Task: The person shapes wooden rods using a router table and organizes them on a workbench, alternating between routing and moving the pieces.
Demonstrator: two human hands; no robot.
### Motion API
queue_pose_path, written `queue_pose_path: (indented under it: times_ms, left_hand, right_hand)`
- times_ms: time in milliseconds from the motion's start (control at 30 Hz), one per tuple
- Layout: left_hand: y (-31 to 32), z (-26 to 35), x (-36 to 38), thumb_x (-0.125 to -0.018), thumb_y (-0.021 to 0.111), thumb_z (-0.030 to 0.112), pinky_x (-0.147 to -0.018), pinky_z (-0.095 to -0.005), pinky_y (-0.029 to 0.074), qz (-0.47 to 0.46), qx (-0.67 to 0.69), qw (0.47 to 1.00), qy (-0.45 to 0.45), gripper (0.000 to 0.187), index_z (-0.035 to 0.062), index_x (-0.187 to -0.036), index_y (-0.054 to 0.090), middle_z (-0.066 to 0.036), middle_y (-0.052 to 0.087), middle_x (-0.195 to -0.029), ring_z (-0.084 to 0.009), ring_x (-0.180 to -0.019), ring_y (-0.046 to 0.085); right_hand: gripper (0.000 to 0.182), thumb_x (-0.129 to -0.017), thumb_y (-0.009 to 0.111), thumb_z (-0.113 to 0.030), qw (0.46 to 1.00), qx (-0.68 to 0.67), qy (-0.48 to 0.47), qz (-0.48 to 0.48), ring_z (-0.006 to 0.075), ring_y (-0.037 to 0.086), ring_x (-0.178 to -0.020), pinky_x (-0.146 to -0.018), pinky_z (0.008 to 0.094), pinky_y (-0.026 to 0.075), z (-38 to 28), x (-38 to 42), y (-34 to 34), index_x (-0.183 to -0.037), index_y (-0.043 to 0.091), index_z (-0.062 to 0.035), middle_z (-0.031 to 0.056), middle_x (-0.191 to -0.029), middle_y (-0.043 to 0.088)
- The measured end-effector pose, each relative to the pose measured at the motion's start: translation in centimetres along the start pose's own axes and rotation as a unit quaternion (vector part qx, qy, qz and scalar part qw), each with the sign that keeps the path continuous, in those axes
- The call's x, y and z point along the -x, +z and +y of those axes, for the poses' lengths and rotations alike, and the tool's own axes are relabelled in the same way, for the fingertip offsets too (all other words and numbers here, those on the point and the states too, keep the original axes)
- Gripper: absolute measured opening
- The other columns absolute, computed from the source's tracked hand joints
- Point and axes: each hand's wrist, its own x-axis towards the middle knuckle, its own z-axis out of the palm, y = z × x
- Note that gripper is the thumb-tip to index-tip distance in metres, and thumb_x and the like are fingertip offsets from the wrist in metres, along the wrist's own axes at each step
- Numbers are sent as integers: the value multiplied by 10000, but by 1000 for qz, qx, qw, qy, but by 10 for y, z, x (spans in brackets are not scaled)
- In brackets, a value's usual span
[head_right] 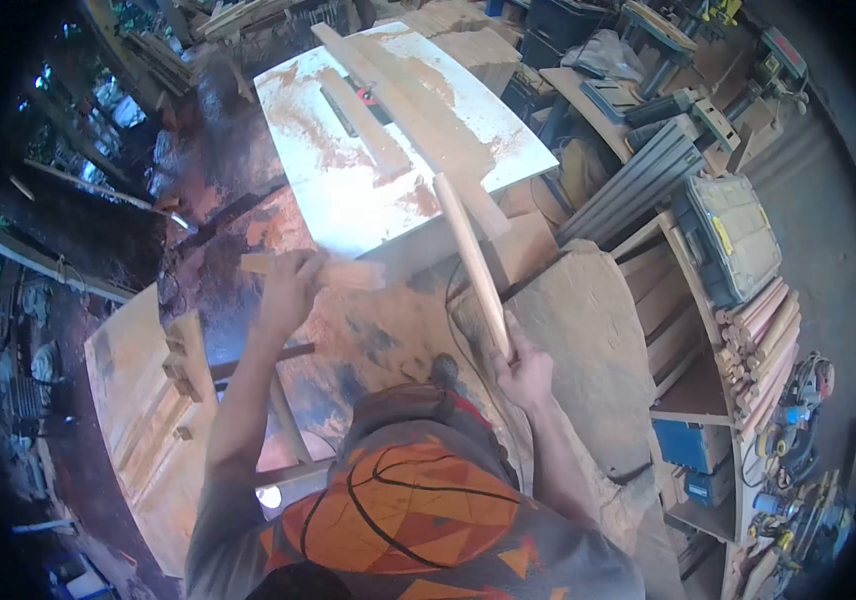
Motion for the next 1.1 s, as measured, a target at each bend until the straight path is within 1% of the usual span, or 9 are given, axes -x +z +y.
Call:
queue_pose_path:
  times_ms: [100, 267, 500, 600, 667, 800, 933, 1033, 1100]
  left_hand:
    - [-4, 19, -46, -815, 740, 90, -983, -437, 476, -18, -14, 998, 63, 501, 128, -1306, 646, -70, 624, -1166, -285, -1114, 586]
    - [28, 46, -135, -823, 670, 124, -975, -405, 484, -64, -43, 977, 200, 452, 134, -1274, 652, -48, 608, -1129, -261, -1122, 578]
    - [134, 46, -229, -883, 588, 128, -1007, -367, 446, -127, -77, 928, 343, 345, 121, -1218, 670, -42, 590, -1102, -228, -1159, 554]
    - [173, 37, -252, -888, 571, 87, -1025, -367, 444, -118, -104, 904, 397, 398, 147, -1273, 647, -53, 590, -1133, -228, -1184, 555]
    - [164, 39, -261, -917, 528, 52, -1046, -373, 453, -225, -124, 898, 357, 472, 158, -1372, 595, -95, 578, -1216, -269, -1238, 548]
    - [175, 11, -252, -909, 565, 45, -1038, -395, 476, -213, 54, 953, 209, 521, 153, -1418, 567, -137, 545, -1313, -326, -1277, 535]
    - [149, 18, -205, -878, 683, 46, -983, -441, 515, 15, 166, 986, -12, 573, 110, -1432, 551, -167, 525, -1352, -372, -1211, 575]
    - [156, -33, -151, -894, 738, 89, -940, -412, 532, 275, 221, 910, -217, 518, 67, -1389, 584, -176, 574, -1293, -320, -1131, 619]
    - [147, -91, -110, -928, 719, 111, -899, -372, 543, 283, 220, 833, -422, 462, 24, -1364, 597, -168, 612, -1236, -257, -1100, 624]
  right_hand:
    - [669, -895, 726, -250, 998, -63, 14, -21, 227, 691, -589, -619, 344, 558, 3, -40, 3, -1505, 520, -70, 184, -765, 715]
    - [648, -929, 740, -134, 978, -207, 22, -19, 199, 689, -1133, -951, 318, 538, 13, -99, 6, -1504, 484, 24, 222, -1287, 697]
    - [633, -937, 711, -84, 974, -220, -47, 39, 155, 703, -999, -839, 292, 564, 46, -117, -5, -1510, 470, 38, 192, -1248, 716]
    - [644, -924, 724, -82, 975, -194, -58, 89, 77, 567, -650, -548, 240, 452, 67, -103, -12, -1494, 468, 74, 108, -952, 720]
    - [626, -916, 722, -93, 982, -162, -42, 88, 103, 590, -624, -541, 260, 465, 77, -91, -22, -1477, 492, 64, 143, -904, 708]
    - [598, -898, 732, -92, 990, -101, -26, 90, 163, 626, -613, -550, 290, 478, 80, -73, -27, -1436, 530, 75, 191, -824, 672]
    - [561, -883, 746, -81, 994, -58, -25, 90, 214, 620, -574, -560, 315, 498, 66, -73, -19, -1393, 574, 76, 196, -832, 685]
    - [538, -874, 750, -70, 994, -74, -25, 82, 246, 639, -580, -573, 337, 518, 40, -84, -14, -1370, 598, 74, 199, -828, 690]
    - [547, -879, 744, -76, 997, -49, -13, 60, 259, 664, -598, -580, 348, 531, 24, -91, -10, -1387, 590, 57, 196, -811, 686]
